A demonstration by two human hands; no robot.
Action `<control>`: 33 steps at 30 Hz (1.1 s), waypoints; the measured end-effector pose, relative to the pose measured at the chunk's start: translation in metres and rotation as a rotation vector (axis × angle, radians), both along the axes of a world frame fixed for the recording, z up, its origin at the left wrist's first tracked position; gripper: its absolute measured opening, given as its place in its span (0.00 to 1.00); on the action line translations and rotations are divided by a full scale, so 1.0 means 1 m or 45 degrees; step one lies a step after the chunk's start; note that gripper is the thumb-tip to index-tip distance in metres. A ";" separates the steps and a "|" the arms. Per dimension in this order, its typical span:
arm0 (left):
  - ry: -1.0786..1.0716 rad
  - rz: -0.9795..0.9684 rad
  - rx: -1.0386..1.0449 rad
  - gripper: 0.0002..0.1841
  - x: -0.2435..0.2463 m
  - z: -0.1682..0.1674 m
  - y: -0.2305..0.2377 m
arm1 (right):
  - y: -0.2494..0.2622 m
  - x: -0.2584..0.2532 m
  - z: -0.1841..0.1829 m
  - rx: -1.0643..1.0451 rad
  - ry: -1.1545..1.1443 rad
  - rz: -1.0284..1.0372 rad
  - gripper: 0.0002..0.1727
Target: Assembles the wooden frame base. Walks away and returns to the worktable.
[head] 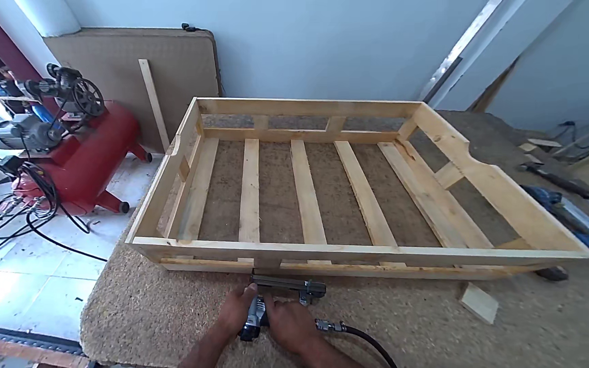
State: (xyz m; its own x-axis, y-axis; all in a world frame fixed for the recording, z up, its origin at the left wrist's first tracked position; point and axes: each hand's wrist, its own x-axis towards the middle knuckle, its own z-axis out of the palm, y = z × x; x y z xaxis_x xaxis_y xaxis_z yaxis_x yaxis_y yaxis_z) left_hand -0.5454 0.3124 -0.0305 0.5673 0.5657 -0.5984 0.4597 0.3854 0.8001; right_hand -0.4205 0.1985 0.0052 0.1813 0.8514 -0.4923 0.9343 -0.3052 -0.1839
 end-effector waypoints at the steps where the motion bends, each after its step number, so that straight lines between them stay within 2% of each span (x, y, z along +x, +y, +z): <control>1: 0.014 -0.004 0.018 0.27 0.000 0.000 -0.001 | -0.001 0.000 -0.001 0.008 -0.005 0.005 0.27; 13: 0.139 -0.054 0.203 0.27 0.013 -0.013 -0.003 | -0.003 0.011 -0.012 0.014 -0.020 -0.013 0.26; 33: 0.139 -0.150 0.237 0.27 0.029 -0.007 -0.009 | -0.015 0.022 -0.006 -0.048 -0.010 -0.087 0.29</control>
State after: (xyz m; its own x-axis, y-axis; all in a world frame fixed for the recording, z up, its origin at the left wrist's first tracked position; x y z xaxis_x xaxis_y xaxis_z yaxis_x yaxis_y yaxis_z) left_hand -0.5162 0.3039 -0.0375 0.5736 0.6058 -0.5514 0.5802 0.1747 0.7955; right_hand -0.3988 0.1838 -0.0006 0.2426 0.8177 -0.5221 0.9124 -0.3751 -0.1636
